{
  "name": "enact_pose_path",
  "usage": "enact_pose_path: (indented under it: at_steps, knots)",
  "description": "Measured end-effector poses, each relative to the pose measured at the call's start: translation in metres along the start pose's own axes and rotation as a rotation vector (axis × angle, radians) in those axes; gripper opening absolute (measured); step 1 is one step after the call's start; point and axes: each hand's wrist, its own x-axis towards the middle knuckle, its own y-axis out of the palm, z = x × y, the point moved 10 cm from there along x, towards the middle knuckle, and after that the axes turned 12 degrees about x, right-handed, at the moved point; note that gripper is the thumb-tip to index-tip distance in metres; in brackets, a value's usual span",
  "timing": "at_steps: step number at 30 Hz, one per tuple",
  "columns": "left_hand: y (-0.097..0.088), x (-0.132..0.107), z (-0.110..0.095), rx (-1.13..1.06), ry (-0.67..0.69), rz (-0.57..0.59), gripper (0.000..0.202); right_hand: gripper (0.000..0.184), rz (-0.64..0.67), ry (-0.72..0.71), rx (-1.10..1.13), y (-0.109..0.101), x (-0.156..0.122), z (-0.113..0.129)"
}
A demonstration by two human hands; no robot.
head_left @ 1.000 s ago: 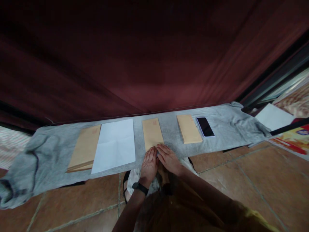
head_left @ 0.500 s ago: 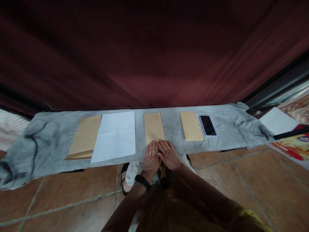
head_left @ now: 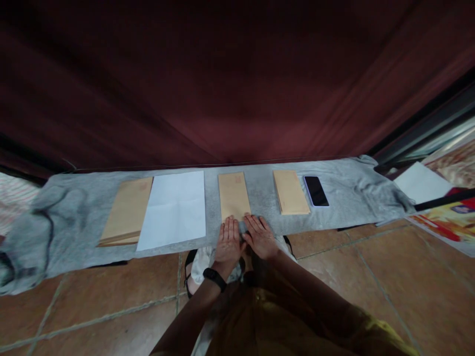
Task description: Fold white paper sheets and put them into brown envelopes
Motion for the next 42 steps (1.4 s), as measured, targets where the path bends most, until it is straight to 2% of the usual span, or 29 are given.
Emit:
enact_pose_path:
  at_steps: [13,17,21,24,27,33,38,42]
  knots:
    - [-0.007,-0.008,0.021,0.020,-0.081,-0.030,0.077,0.055,-0.029,0.049,0.031,-0.004,-0.007,-0.012]
    - [-0.008,-0.009,0.026,0.031,-0.077,-0.034,0.073,0.055,-0.059,0.081,0.063,-0.013,-0.008,-0.015]
    - [-0.009,-0.006,0.027,0.038,-0.066,-0.038,0.068,0.055,-0.094,0.030,0.116,-0.022,0.001,0.002]
    - [-0.011,-0.004,0.028,0.050,-0.067,-0.042,0.064,0.054,-0.077,-0.047,0.157,-0.019,0.015,0.023]
    - [-0.015,-0.004,0.026,0.066,-0.052,-0.046,0.062,0.052,-0.065,-0.047,0.185,-0.008,0.026,0.033]
    - [-0.018,0.002,0.015,0.042,-0.003,-0.087,0.065,0.054,-0.059,-0.017,0.214,0.004,0.029,0.028]
    - [-0.011,0.016,0.012,-0.010,0.054,-0.103,0.065,0.053,-0.055,0.013,0.229,0.002,0.032,0.017]
    - [-0.006,0.018,0.012,-0.022,0.064,-0.130,0.065,0.057,-0.052,0.014,0.188,0.004,0.031,0.016]
